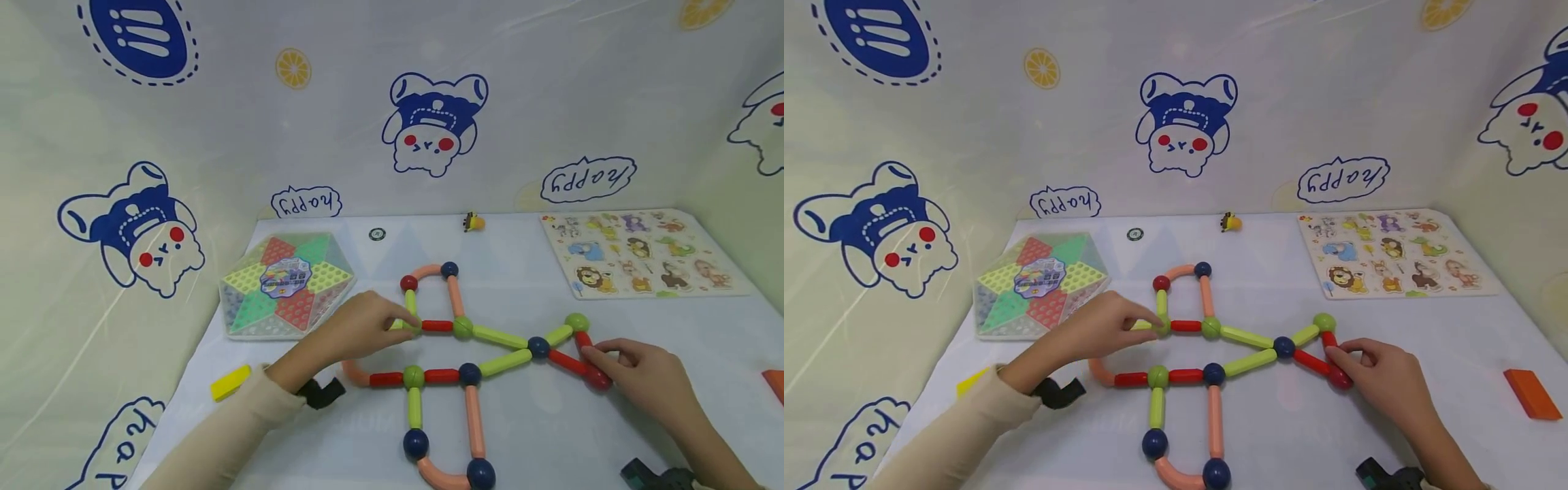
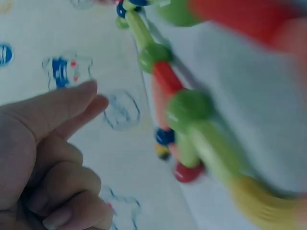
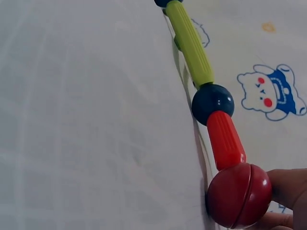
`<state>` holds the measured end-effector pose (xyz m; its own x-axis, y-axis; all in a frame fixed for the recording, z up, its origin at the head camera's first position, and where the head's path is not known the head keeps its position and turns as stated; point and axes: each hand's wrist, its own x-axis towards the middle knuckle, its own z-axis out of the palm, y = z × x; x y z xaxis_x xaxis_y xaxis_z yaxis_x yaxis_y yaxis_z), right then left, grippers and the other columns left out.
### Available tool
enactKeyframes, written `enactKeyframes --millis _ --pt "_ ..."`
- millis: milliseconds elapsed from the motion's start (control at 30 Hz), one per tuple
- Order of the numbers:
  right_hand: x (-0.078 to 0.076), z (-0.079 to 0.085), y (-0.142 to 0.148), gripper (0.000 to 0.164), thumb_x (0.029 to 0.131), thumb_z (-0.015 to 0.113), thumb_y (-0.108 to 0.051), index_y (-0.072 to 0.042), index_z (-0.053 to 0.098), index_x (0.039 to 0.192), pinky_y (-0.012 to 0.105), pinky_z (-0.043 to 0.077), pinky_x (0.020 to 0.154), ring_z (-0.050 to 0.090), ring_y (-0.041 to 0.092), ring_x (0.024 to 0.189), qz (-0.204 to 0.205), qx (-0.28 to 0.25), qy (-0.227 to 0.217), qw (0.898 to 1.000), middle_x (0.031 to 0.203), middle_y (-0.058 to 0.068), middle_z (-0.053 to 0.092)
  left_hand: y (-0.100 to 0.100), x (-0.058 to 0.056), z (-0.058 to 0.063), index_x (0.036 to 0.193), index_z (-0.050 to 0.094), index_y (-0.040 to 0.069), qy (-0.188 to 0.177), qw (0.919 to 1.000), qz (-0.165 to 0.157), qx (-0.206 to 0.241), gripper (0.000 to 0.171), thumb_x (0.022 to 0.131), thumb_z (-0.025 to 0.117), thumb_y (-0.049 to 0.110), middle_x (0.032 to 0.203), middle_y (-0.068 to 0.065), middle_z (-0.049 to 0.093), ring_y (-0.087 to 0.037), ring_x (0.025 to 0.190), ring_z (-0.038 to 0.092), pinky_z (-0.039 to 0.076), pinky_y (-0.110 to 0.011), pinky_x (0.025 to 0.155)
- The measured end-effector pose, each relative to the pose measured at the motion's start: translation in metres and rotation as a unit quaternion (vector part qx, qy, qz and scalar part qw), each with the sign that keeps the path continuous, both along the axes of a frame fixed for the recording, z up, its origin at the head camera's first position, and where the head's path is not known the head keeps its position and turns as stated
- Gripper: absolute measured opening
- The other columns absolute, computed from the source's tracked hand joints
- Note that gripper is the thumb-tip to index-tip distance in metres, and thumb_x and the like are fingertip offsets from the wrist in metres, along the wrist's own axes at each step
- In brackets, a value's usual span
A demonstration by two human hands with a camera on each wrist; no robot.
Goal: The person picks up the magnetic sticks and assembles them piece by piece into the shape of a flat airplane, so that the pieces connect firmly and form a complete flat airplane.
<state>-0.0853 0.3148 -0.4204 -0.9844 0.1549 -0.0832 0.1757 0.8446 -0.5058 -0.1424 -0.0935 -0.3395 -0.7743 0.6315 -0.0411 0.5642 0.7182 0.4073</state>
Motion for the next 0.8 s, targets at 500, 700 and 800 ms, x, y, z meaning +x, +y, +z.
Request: enactKeyframes --millis 500,700,800 --pt "0.007 0.013 -0.062 0.026 0.076 0.076 -0.038 -0.029 0.071 0.100 0.020 0.028 0.043 0.032 0.002 0.043 0.222 0.060 0.149 0.962 0.049 -0.017 0.034 -0.044 0.042 -0.043 0.098 0.074 0.030 -0.029 0.9970 0.067 0.027 0.022 0.079 0.073 0.039 0.050 0.014 0.043 -0.003 0.048 0.038 0.030 -0.022 0.046" --pt "0.003 0.013 -0.091 0.033 0.078 0.073 -0.039 -0.031 0.068 0.110 0.019 0.030 0.044 0.034 0.002 0.043 0.277 0.100 0.073 0.953 0.048 -0.014 0.034 -0.043 0.042 -0.049 0.091 0.075 0.027 -0.044 0.9970 0.057 0.028 0.018 0.076 0.076 0.036 0.065 0.022 0.058 0.001 0.059 0.049 0.039 -0.023 0.056" --pt "0.001 0.011 -0.095 0.032 0.078 0.074 -0.037 -0.031 0.069 0.109 0.019 0.030 0.043 0.033 0.001 0.043 0.278 0.104 0.085 0.951 0.048 -0.015 0.034 -0.045 0.043 -0.049 0.090 0.075 0.025 -0.045 0.9969 0.060 0.026 0.018 0.075 0.078 0.035 0.069 0.023 0.060 0.002 0.062 0.051 0.042 -0.023 0.059"
